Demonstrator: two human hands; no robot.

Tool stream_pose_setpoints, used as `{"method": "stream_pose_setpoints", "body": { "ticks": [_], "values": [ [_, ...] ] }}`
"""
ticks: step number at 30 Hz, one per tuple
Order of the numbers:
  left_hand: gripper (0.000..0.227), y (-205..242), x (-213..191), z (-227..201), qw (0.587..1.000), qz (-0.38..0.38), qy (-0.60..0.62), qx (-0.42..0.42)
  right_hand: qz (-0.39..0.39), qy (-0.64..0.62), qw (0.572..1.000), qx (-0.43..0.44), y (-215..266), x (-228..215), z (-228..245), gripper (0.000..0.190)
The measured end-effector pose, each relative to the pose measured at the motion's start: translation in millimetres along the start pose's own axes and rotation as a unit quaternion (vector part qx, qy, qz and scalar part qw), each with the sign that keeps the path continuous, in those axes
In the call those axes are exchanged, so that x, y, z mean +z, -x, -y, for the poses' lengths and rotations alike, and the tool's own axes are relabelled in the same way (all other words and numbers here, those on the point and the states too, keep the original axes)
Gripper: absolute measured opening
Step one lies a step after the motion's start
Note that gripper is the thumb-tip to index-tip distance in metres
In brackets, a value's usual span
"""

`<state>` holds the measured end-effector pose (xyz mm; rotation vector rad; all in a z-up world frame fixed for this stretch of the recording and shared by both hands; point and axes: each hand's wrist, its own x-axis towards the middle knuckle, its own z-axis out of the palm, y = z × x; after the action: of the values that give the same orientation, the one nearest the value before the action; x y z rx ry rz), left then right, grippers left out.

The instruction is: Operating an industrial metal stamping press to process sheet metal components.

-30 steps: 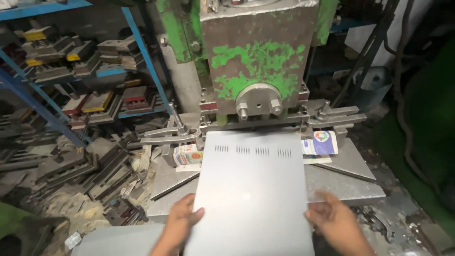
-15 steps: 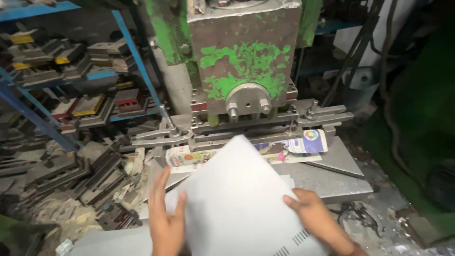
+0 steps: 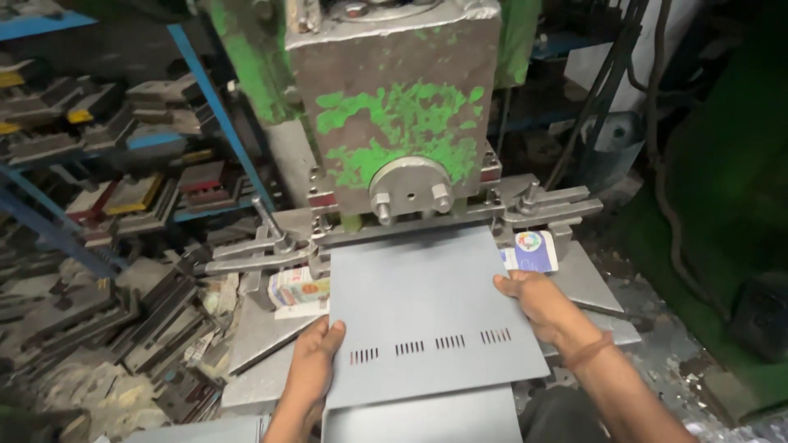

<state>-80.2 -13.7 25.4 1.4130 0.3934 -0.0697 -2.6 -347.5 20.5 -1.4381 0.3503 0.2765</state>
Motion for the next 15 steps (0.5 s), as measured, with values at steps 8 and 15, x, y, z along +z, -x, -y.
{"method": "stream_pose_setpoints", "body": {
  "ticks": [8,15],
  "values": [
    [0.037,0,4,2,1.000,-0.011,0.025,-0.011,-0.018,-0.015,1.000,-0.002,22,13,13,0.037],
    [0.036,-5,1,8,0.998,0.003,0.054,0.008,-0.023,-0.013,1.000,-0.004,22,14,13,0.029]
  ]
}}
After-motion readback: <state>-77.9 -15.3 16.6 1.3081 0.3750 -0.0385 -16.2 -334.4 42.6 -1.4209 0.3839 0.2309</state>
